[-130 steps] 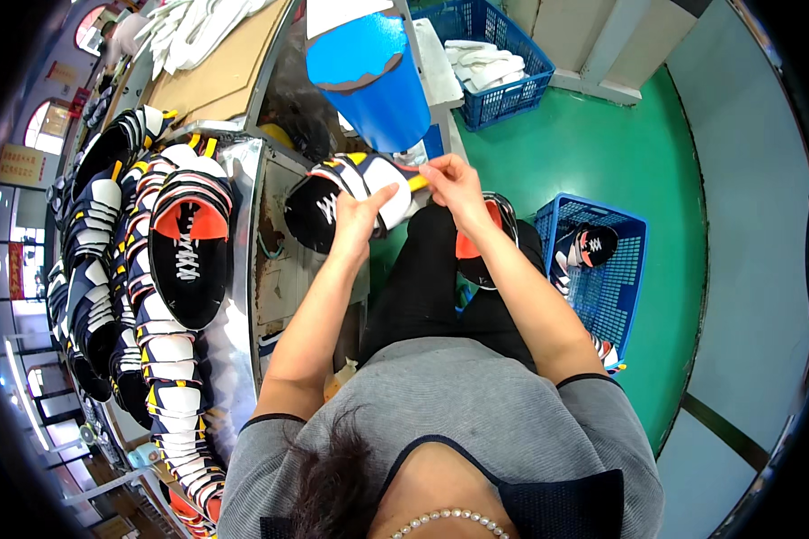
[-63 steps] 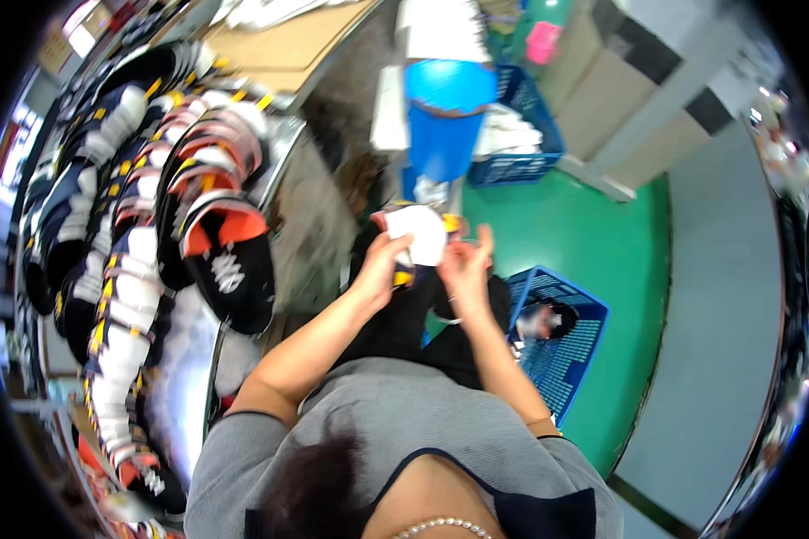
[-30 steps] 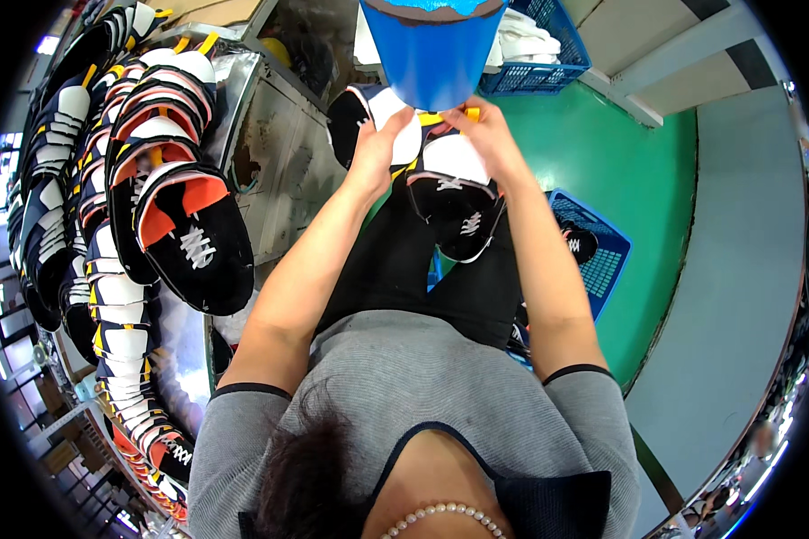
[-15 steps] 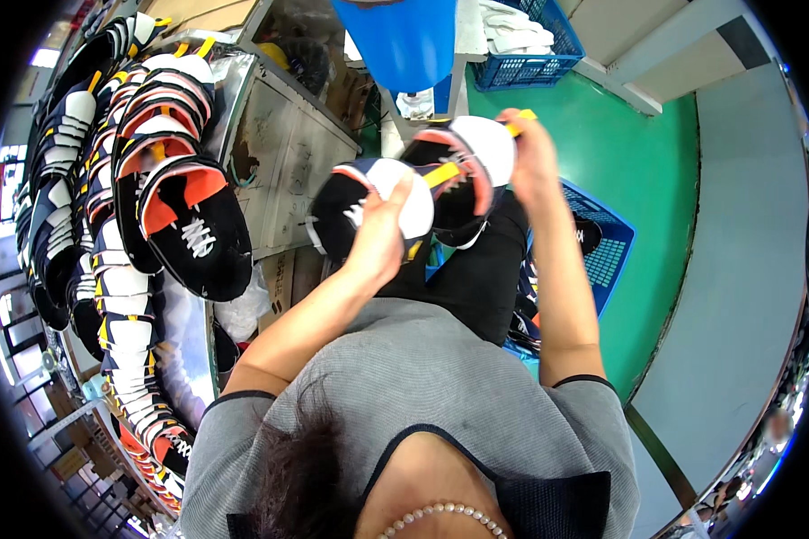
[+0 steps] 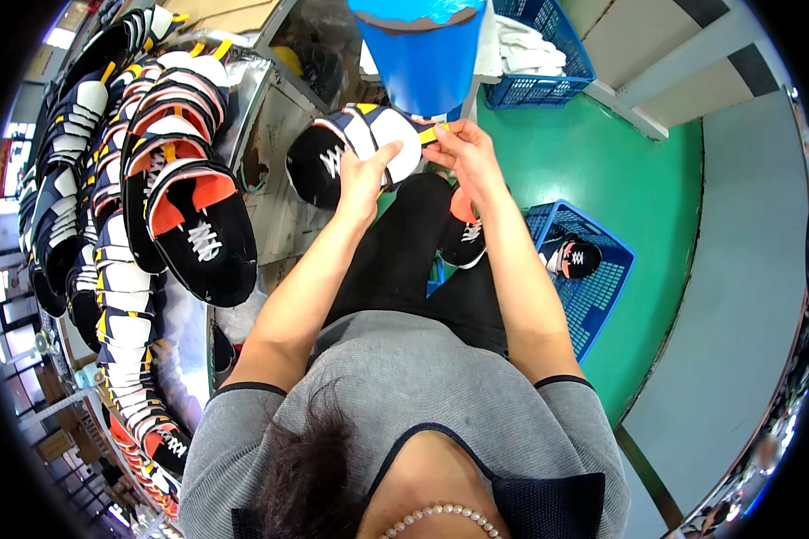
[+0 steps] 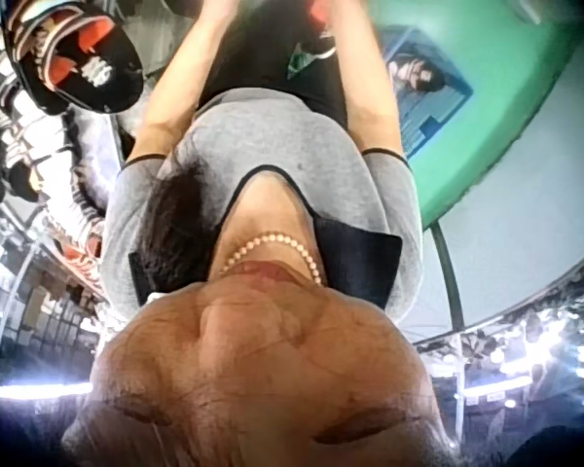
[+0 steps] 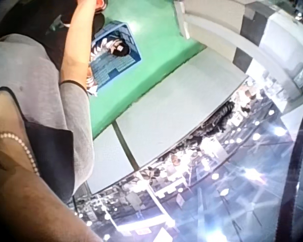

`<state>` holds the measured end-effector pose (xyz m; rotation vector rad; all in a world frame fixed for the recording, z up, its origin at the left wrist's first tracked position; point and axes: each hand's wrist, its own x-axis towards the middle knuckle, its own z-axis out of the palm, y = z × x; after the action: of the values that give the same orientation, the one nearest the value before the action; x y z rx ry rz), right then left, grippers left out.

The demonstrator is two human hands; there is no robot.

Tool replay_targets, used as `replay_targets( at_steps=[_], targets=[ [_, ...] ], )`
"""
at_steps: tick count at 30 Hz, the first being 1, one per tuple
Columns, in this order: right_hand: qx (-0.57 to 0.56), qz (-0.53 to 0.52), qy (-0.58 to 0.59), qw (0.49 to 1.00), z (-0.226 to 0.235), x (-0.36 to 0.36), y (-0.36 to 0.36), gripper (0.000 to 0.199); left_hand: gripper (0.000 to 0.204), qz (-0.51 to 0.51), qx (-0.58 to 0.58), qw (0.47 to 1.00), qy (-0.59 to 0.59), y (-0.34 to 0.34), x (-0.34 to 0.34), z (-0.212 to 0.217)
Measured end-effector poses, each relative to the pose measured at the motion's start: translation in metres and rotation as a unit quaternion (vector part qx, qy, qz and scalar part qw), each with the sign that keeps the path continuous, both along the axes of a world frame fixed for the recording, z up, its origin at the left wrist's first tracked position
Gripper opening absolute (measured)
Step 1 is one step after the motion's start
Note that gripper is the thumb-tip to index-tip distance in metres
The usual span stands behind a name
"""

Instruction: The person gathers white laces from a table, places them into a blue basket containing shoe uppers, and then individually processes the shoe uppers by applying a small yellow tool to the heel area before placing them back into another blue basket.

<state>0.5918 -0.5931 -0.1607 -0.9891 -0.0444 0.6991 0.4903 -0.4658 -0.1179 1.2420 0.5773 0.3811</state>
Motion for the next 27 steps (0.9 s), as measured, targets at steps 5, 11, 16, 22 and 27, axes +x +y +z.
replay_targets(
  at_steps=[5, 11, 16, 22, 27],
  targets=[
    [-0.019, 0.05, -0.013, 0.999, 0.009, 0.006, 0.003, 0.009, 0.032, 0.007, -0.065, 0.998, -0.005, 0.015, -0.003, -0.002],
    [0.023, 0.001, 0.074, 0.997, -0.013, 0.018, 0.003, 0.01, 0.026, -0.013, -0.009, 1.0, 0.008, 0.017, 0.028, 0.0],
    [0.018, -0.064, 0.121, 0.99, -0.006, 0.027, 0.031, 0.008, 0.03, 0.028, -0.353, 0.931, 0.087, 0.04, 0.048, -0.015],
    [0.048, -0.065, 0.078, 0.994, -0.014, 0.006, -0.002, 0.01, 0.029, 0.097, -0.42, 0.901, 0.059, 0.026, 0.028, -0.012],
    [-0.049, -0.015, 0.083, 0.995, -0.053, -0.031, -0.041, 0.008, 0.037, 0.037, -0.278, 0.958, 0.059, -0.015, -0.102, 0.121]
  ],
)
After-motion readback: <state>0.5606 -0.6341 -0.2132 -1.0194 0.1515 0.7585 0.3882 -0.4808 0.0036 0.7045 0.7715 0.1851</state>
